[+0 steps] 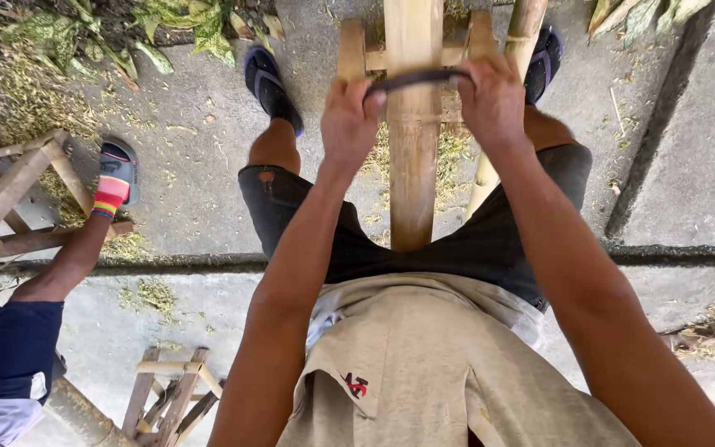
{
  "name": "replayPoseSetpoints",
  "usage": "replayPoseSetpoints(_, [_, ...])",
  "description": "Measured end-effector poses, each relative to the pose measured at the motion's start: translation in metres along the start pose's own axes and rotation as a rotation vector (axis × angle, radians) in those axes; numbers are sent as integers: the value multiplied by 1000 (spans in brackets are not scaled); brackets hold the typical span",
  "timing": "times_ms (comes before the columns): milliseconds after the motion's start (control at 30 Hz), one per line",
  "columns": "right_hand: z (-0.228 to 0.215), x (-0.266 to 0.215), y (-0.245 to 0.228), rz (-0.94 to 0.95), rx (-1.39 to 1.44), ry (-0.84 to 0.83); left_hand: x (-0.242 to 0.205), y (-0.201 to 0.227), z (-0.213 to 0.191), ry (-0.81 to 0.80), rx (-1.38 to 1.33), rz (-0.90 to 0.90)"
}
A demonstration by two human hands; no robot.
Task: Using a curved blade to shave and smooth a bamboo pole held in a wooden frame.
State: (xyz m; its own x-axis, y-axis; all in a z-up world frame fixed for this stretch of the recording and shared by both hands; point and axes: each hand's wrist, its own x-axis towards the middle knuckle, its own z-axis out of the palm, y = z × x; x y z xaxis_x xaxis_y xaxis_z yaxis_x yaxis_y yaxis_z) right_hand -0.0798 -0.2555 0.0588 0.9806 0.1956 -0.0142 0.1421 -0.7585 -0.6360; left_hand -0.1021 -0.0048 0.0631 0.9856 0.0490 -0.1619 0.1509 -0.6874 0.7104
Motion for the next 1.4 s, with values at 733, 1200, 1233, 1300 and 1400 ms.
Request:
replayPoseSetpoints(733, [-2,30,13,-111,-30,52,34,12,-6,19,72,23])
replayPoseSetpoints(1200, [-9,9,10,-72,24,0,8,11,-7,-59,50,-27])
replayPoseSetpoints(1233, [-7,-1,11,-87,37,7,-4,11,-8,-10,53,-11])
replayPoseSetpoints(1300, [-5,-26,6,-112,51,17,-26,4,-7,48,58,8])
replayPoseSetpoints(1400, [-1,-7,8,-111,74,75,0,-19,7,-34,38,57])
